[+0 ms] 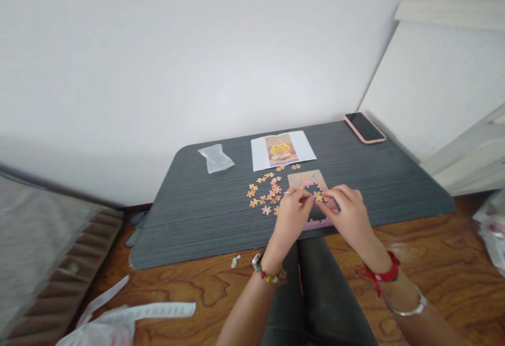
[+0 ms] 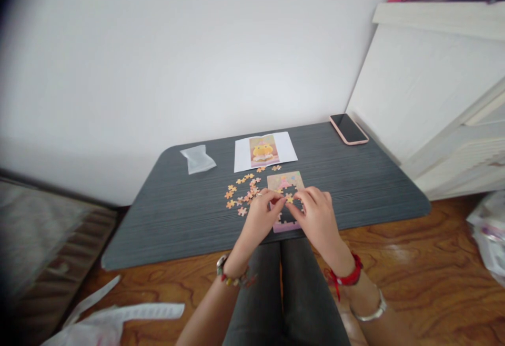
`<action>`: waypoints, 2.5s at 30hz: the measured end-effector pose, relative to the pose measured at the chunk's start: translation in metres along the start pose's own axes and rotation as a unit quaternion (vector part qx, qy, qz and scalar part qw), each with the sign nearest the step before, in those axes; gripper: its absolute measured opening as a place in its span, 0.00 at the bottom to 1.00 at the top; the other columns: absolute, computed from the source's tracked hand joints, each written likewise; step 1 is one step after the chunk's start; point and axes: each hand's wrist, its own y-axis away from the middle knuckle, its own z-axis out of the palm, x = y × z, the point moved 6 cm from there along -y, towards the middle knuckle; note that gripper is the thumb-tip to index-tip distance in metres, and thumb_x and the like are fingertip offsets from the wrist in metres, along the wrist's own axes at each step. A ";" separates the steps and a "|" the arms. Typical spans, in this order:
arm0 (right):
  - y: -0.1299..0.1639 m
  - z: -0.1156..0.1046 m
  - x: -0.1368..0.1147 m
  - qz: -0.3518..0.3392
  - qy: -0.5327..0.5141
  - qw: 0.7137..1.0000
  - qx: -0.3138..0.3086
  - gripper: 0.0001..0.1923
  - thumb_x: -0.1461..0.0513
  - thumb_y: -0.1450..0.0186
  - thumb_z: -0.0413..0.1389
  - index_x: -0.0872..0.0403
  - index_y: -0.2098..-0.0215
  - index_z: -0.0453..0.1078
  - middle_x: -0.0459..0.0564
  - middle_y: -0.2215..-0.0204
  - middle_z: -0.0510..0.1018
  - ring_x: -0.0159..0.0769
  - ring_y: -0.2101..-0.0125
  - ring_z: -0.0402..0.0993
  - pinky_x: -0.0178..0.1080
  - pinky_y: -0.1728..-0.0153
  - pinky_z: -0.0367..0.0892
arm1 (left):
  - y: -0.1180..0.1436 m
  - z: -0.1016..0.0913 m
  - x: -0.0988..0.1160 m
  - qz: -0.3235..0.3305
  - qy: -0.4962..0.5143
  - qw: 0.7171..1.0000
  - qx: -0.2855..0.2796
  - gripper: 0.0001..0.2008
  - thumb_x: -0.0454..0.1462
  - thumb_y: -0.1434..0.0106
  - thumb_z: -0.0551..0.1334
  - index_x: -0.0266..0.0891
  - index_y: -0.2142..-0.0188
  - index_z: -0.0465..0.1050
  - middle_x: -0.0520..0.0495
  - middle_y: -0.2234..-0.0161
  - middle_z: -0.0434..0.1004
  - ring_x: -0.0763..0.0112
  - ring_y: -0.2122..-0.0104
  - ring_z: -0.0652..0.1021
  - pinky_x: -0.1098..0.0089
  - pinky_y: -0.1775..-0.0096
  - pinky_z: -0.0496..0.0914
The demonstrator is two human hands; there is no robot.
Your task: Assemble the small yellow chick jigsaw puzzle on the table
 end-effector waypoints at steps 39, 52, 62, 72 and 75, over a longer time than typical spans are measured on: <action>-0.027 0.053 0.065 -0.031 -0.048 0.975 -0.216 0.07 0.63 0.37 0.52 0.55 0.69 0.72 0.51 0.69 0.73 0.36 0.67 0.70 0.37 0.65 0.62 | -0.016 0.021 -0.008 0.049 -0.286 0.957 -0.030 0.08 0.35 0.38 0.55 0.38 0.61 0.71 0.42 0.60 0.67 0.62 0.59 0.68 0.61 0.54 0.65; -0.029 0.056 0.061 -0.036 -0.043 0.970 -0.238 0.07 0.63 0.37 0.53 0.55 0.68 0.74 0.51 0.69 0.73 0.36 0.66 0.70 0.37 0.65 0.62 | -0.016 0.024 -0.003 0.050 -0.310 0.948 -0.058 0.12 0.35 0.38 0.55 0.41 0.55 0.70 0.41 0.56 0.66 0.59 0.55 0.66 0.60 0.54 0.65; -0.028 0.057 0.058 -0.039 -0.040 0.966 -0.252 0.07 0.63 0.37 0.53 0.55 0.68 0.73 0.51 0.69 0.73 0.36 0.67 0.70 0.36 0.66 0.62 | -0.018 0.026 -0.003 0.054 -0.310 0.947 -0.066 0.11 0.35 0.38 0.55 0.41 0.57 0.70 0.41 0.55 0.67 0.58 0.54 0.66 0.58 0.55 0.65; -0.025 0.052 0.053 -0.056 0.013 0.971 -0.230 0.11 0.63 0.34 0.49 0.53 0.63 0.74 0.52 0.67 0.73 0.36 0.66 0.69 0.37 0.67 0.58 | -0.019 0.028 -0.004 0.054 -0.325 0.941 -0.081 0.12 0.36 0.38 0.55 0.41 0.55 0.70 0.40 0.54 0.67 0.57 0.53 0.65 0.58 0.54 0.65; -0.021 0.053 0.049 -0.074 0.053 0.966 -0.241 0.12 0.65 0.35 0.48 0.53 0.63 0.74 0.51 0.69 0.72 0.36 0.66 0.68 0.37 0.68 0.56 | -0.019 0.028 -0.004 0.050 -0.328 0.940 -0.080 0.12 0.36 0.38 0.56 0.41 0.55 0.70 0.39 0.54 0.66 0.57 0.53 0.65 0.57 0.54 0.65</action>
